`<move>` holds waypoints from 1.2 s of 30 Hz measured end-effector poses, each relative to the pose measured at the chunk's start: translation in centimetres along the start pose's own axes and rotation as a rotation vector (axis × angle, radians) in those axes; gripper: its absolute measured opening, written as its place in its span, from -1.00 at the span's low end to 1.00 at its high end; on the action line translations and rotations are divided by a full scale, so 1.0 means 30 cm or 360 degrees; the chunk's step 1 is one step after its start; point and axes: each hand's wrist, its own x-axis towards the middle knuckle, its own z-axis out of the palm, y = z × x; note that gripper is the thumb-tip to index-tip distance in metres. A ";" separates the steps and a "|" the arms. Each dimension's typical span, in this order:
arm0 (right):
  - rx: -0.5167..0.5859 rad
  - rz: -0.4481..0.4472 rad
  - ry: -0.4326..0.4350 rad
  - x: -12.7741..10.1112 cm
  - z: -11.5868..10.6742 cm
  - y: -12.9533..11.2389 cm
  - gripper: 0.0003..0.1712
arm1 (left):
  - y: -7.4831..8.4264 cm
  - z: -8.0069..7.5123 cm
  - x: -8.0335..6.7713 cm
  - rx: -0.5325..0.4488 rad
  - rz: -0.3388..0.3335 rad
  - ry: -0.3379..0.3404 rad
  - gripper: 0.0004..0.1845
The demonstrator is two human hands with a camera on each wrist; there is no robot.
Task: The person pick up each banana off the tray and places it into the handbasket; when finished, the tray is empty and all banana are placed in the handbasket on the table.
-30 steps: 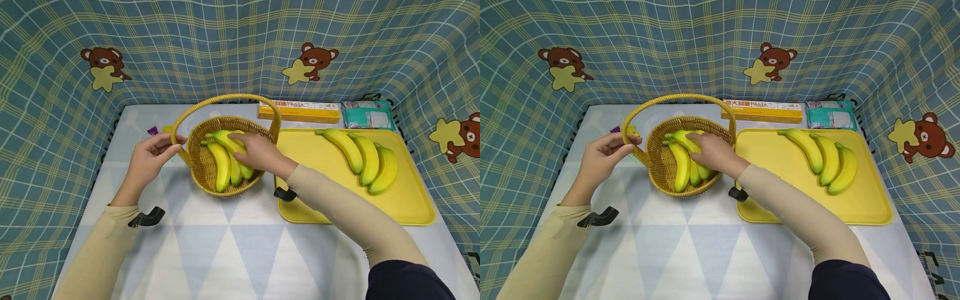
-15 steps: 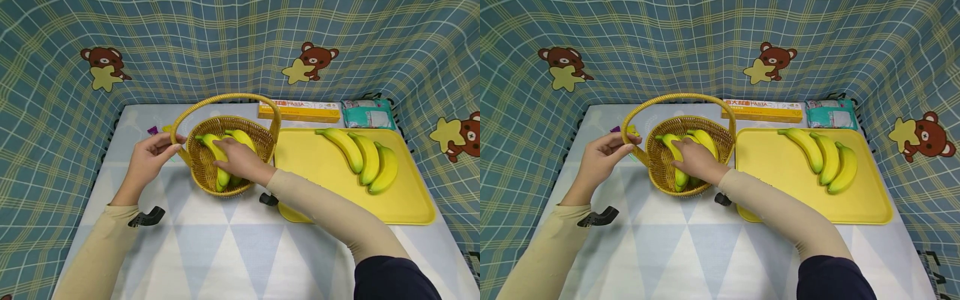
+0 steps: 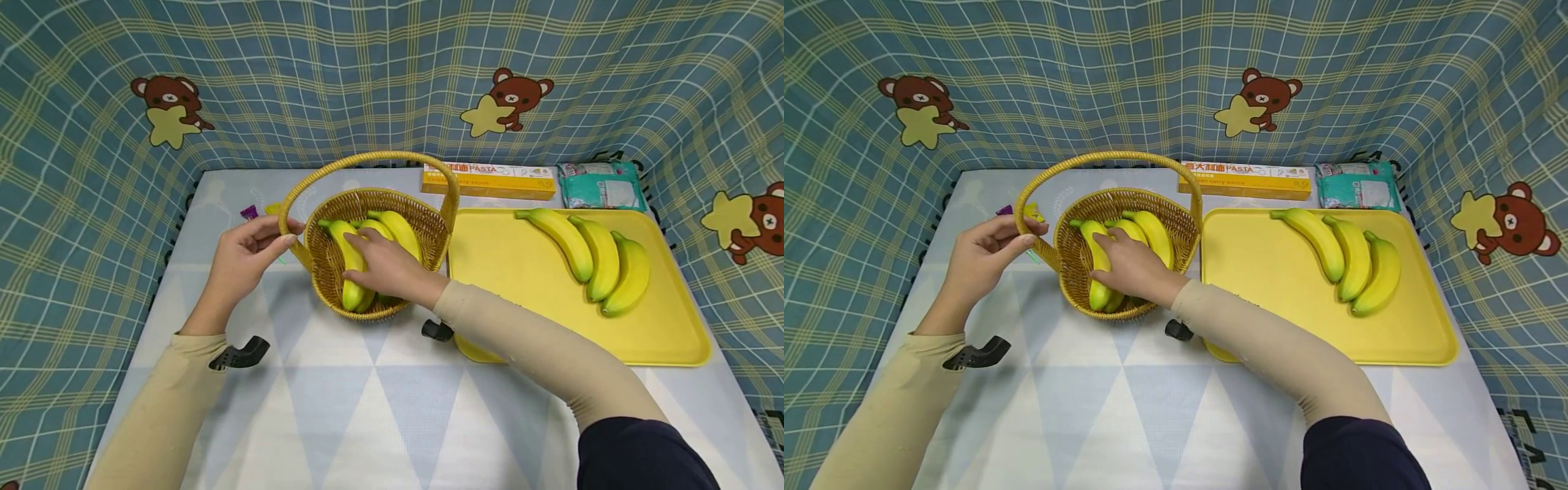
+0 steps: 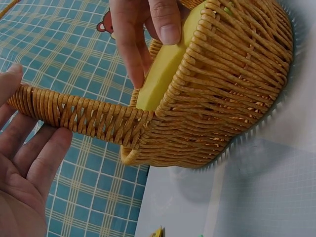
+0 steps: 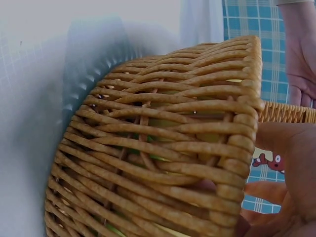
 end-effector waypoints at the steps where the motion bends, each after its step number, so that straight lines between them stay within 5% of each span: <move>1: 0.0005 -0.0003 0.0007 -0.002 0.000 0.001 -0.11 | 0.000 0.001 0.000 -0.0001 0.0002 0.0000 -0.76; 14: 0.0080 -0.0039 0.0166 -0.088 -0.028 0.055 -0.26 | 0.026 0.012 -0.005 0.0036 -0.0005 -0.0003 -0.77; 29: 0.0130 -0.0129 0.0476 -0.329 -0.100 0.208 -0.46 | 0.008 0.009 -0.005 0.0011 0.0013 0.0007 -0.75; 36: 0.0240 0.0005 0.0475 -0.450 -0.134 0.323 -0.48 | 0.006 0.009 -0.008 -0.0003 0.0021 0.0012 -0.76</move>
